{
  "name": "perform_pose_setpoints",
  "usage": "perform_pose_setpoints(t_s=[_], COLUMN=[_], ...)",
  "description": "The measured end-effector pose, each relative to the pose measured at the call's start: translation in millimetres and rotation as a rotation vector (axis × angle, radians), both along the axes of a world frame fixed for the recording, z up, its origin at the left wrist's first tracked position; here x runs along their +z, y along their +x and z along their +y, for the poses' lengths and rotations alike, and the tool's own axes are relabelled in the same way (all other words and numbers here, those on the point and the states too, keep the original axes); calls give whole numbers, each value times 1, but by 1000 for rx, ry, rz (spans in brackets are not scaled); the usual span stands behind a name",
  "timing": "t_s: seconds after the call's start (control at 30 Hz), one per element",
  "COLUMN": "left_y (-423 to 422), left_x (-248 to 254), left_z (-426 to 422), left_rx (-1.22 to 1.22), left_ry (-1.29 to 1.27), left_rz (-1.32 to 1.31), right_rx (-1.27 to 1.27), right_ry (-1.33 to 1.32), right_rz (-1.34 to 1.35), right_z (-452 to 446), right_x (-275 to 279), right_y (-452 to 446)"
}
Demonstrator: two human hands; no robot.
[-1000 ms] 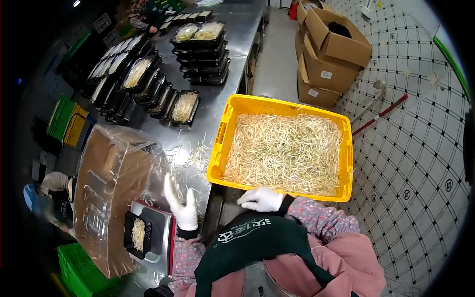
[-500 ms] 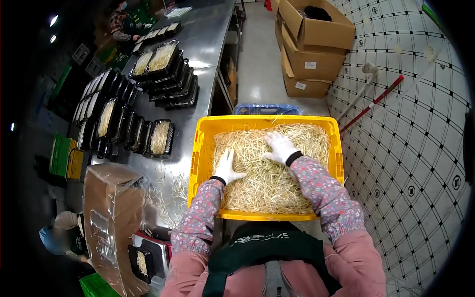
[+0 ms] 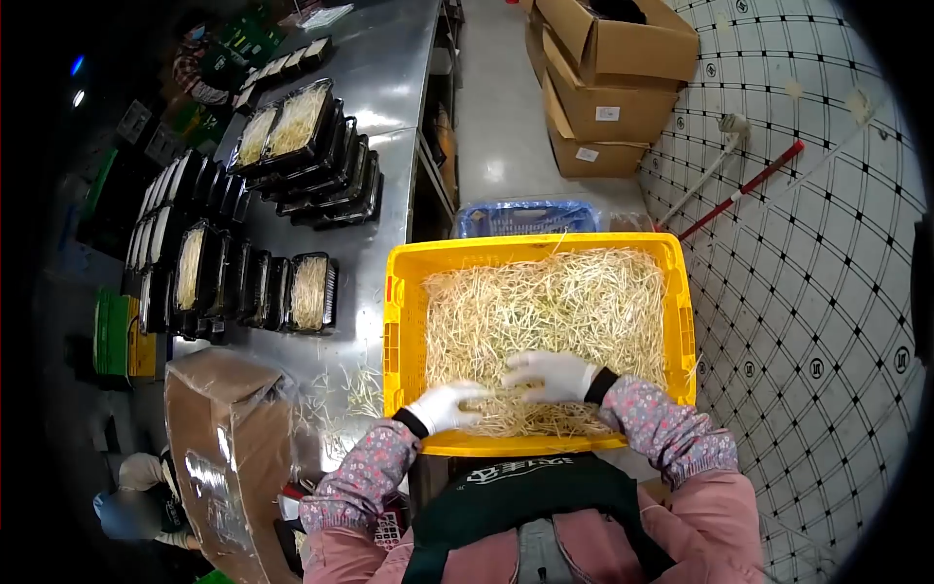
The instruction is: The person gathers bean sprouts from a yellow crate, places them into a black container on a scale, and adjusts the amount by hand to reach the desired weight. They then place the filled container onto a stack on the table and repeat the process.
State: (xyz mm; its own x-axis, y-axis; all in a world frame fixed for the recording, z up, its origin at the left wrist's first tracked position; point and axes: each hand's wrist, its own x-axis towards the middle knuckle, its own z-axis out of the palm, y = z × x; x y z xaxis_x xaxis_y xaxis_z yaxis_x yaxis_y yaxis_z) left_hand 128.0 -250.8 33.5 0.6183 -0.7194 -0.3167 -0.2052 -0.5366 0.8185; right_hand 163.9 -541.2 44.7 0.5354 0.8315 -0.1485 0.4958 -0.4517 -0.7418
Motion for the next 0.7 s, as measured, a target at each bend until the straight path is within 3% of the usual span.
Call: perform_pose_setpoints(t_s=[0.03,0.1,0.13,0.17,0.27,0.3,0.4,0.43,0.53,0.6,0.63,0.7], left_y=[27,82,103,123,121,97,11,-14,-38,-15,3,45], left_x=[13,-27,-46,-64,-130,-116,-79,-48,-12,-9,-8,-8], left_z=[-4,-8,-15,-20,-36,-40,-16,-8,23,30,28,11], left_rx=[103,383,482,564,737,592,294,192,-85,6,74,269], left_ry=[104,53,174,223,219,305,143,119,13,-152,-155,-106], left_rz=[-13,-203,-459,-504,-335,-447,-298,-93,-61,45,71,123], right_rx=[-114,-298,-369,-452,-550,-469,-330,-233,49,-179,-372,-796], right_ry=[-69,-302,-467,-489,-614,-578,-329,-287,-201,61,1,-221], right_rz=[11,-22,-65,-159,-330,-485,-255,-217,11,282,289,51], right_z=[5,29,44,55,91,98,77,61,15,-14,-29,-59], right_x=[2,0,-6,-24,-56,-73,-42,-31,6,41,47,44], right_y=[27,87,111,125,104,80,-13,-42,-65,-33,-13,34])
